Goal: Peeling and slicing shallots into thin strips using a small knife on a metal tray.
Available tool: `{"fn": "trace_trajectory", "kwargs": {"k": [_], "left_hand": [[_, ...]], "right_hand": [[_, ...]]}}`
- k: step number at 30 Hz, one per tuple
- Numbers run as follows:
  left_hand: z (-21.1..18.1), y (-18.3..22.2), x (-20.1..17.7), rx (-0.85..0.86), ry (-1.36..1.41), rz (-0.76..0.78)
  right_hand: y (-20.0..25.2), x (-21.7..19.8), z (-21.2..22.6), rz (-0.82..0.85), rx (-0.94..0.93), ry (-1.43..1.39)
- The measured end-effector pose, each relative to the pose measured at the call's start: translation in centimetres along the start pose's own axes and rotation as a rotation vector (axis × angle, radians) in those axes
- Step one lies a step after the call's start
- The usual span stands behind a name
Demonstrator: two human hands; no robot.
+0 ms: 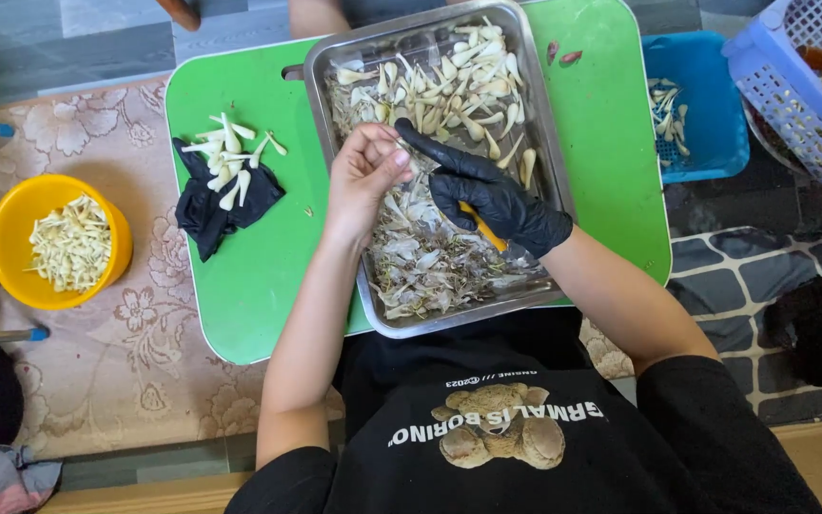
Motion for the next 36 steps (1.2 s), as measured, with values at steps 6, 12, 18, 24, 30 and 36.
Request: {"fn": "trace_trajectory", "kwargs": {"k": [6, 12, 18, 24, 30, 36], "left_hand": [[-1.5, 0.5, 0.4, 0.072, -0.038, -0.053], [-1.1, 0.7, -0.1, 0.099, -0.082, -0.055], [-0.9, 1.1, -0.3, 0.083, -0.066, -0.061], [-1.0, 1.0, -0.2, 0.081, -0.037, -0.046], [-1.0, 1.1, -0.2, 0.073, 0.010, -0.020], [-1.2, 1.2, 0.4, 0.070, 0.041, 0.009]], "right_hand": [[-0.3, 1.0, 1.3, 0.058, -0.009, 0.046], [0.5, -0.4, -0.6, -0.035, 0.020, 0.005], [0.0, 0.7, 0.6, 0.100, -0.012, 0.105], [0.2, 0.7, 0.3, 0.072, 0.006, 0.011], [-0.1, 0.7, 0.0, 0.115, -0.003, 0.105], [0.2, 0.0, -0.7, 0.104, -0.007, 0.093]]}}
Point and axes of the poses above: each hand's wrist, its own y-axis away from the middle knuckle, its own x-axis out of the palm, z = x × y, the point moved 10 cm from there along -y, towards the middle knuckle, and after that the axes turned 11 degrees about z, right-handed, at the moved point
